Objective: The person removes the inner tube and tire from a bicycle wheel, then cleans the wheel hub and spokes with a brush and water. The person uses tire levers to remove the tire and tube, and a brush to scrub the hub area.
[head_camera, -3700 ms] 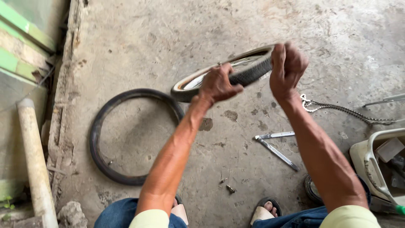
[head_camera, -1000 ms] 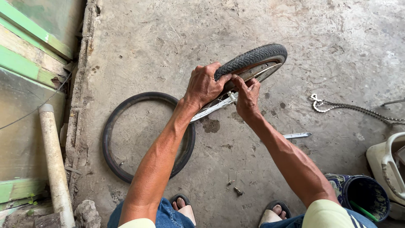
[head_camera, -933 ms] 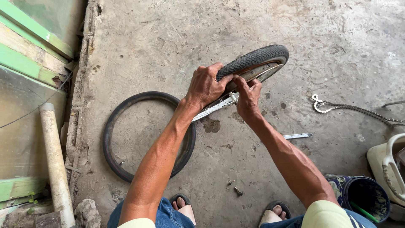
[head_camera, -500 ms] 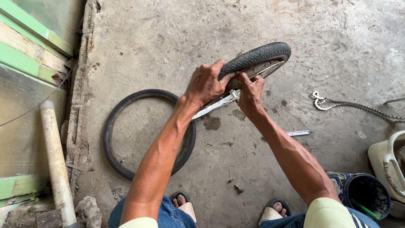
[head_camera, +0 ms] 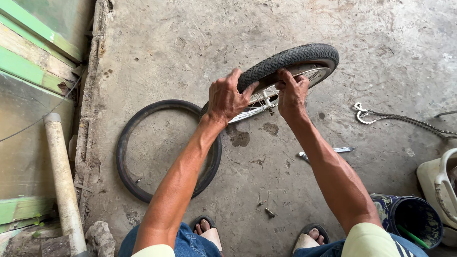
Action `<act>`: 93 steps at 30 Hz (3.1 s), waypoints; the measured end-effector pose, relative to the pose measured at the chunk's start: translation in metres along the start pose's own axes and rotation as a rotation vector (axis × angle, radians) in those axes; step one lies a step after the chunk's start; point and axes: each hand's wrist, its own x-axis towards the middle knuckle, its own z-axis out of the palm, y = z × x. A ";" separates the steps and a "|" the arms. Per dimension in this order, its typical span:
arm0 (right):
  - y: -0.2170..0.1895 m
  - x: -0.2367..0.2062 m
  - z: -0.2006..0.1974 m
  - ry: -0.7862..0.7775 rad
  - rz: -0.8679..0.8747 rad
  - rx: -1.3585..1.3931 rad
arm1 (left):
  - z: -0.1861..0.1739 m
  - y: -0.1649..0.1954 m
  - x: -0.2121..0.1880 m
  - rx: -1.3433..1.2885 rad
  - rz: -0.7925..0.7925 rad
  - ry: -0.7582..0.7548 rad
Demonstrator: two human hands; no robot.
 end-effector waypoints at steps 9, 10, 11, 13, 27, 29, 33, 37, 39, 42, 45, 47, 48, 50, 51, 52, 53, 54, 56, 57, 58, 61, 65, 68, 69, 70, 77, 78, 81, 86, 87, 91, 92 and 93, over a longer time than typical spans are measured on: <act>-0.019 -0.009 0.012 0.076 0.043 -0.050 | -0.013 0.000 0.012 -0.299 0.075 -0.042; -0.023 -0.011 0.014 0.073 0.056 -0.057 | -0.014 0.000 0.013 -0.293 0.041 -0.070; -0.028 -0.012 0.015 0.070 0.068 -0.063 | -0.014 -0.001 0.014 -0.287 0.007 -0.099; -0.037 -0.013 0.016 -0.011 0.099 -0.058 | -0.014 -0.002 0.016 -0.250 -0.063 -0.163; -0.074 -0.014 0.022 -0.334 0.089 0.069 | 0.011 -0.012 -0.003 0.010 0.110 0.020; -0.081 -0.011 0.020 -0.277 0.077 0.057 | 0.013 -0.014 -0.010 -0.012 0.181 0.121; -0.085 -0.008 0.012 -0.242 0.085 0.030 | 0.019 -0.014 -0.013 -0.038 0.152 0.157; -0.083 -0.002 0.004 -0.228 0.073 0.032 | 0.021 -0.010 -0.008 -0.118 0.098 0.029; -0.083 0.001 -0.001 -0.191 0.084 0.046 | 0.020 -0.007 -0.006 -0.153 0.153 0.073; -0.082 0.007 -0.007 -0.086 0.092 0.029 | 0.017 -0.004 -0.002 -0.216 0.086 -0.034; -0.081 0.012 -0.017 -0.141 0.098 -0.014 | 0.014 -0.003 0.000 -0.349 0.105 -0.029; -0.080 0.017 -0.026 -0.173 0.147 0.040 | 0.013 -0.002 0.001 -0.293 0.068 -0.052; -0.079 0.019 -0.031 -0.187 0.170 0.066 | 0.013 -0.001 0.001 -0.266 0.050 -0.064; -0.075 0.022 -0.038 -0.240 0.090 -0.030 | 0.013 0.001 0.001 -0.295 0.078 -0.028; -0.072 0.022 -0.039 -0.269 0.048 -0.079 | 0.013 0.002 0.001 -0.308 0.094 -0.008; -0.069 0.022 -0.038 -0.241 0.026 -0.180 | 0.013 0.004 0.002 -0.316 0.090 -0.014; -0.065 0.018 -0.035 -0.214 0.006 -0.284 | 0.014 0.006 0.003 -0.326 0.082 -0.018; -0.062 0.014 -0.030 -0.190 -0.015 -0.387 | 0.014 0.008 0.003 -0.334 0.074 -0.021; -0.052 -0.002 -0.014 -0.103 -0.215 -0.600 | 0.014 0.011 0.005 -0.329 -0.011 -0.056; -0.046 -0.012 -0.004 -0.060 -0.315 -0.707 | 0.014 0.014 0.006 -0.328 -0.055 -0.072; -0.040 -0.028 0.004 0.008 -0.400 -0.793 | 0.014 0.016 0.007 -0.366 -0.050 -0.087; -0.028 -0.063 0.024 0.156 -0.503 -0.929 | 0.014 0.021 0.009 -0.418 -0.032 -0.098; -0.027 -0.070 0.032 0.027 -0.229 -0.746 | 0.012 0.022 0.005 -0.410 -0.007 -0.059; -0.034 -0.057 0.029 -0.221 -0.135 -0.575 | 0.011 0.019 0.005 -0.480 -0.038 -0.084; -0.035 -0.054 0.028 -0.311 -0.114 -0.520 | 0.010 0.018 0.003 -0.506 -0.063 -0.095; -0.035 -0.052 0.028 -0.289 -0.070 -0.499 | 0.009 0.017 0.002 -0.479 -0.053 -0.081; -0.040 -0.054 0.033 -0.299 -0.003 -0.391 | 0.003 0.011 0.003 -0.457 -0.042 -0.086; -0.040 -0.055 0.034 -0.303 -0.002 -0.415 | 0.002 0.011 0.003 -0.474 -0.023 -0.070; -0.038 -0.057 0.035 -0.206 -0.035 -0.414 | 0.005 0.013 0.003 -0.402 -0.055 -0.059; -0.033 -0.052 0.026 -0.153 -0.036 -0.499 | 0.010 0.015 0.004 -0.224 -0.027 -0.040; -0.031 -0.050 0.023 -0.134 -0.036 -0.533 | 0.011 0.015 0.004 -0.233 0.006 -0.009; -0.017 -0.040 0.008 0.115 0.029 -0.407 | 0.015 0.017 0.006 -0.237 0.085 0.057; -0.014 -0.037 0.004 0.153 0.017 -0.385 | 0.018 0.018 0.007 -0.218 0.069 0.045; -0.012 -0.035 0.001 0.190 0.006 -0.364 | 0.020 0.020 0.007 -0.201 0.051 0.034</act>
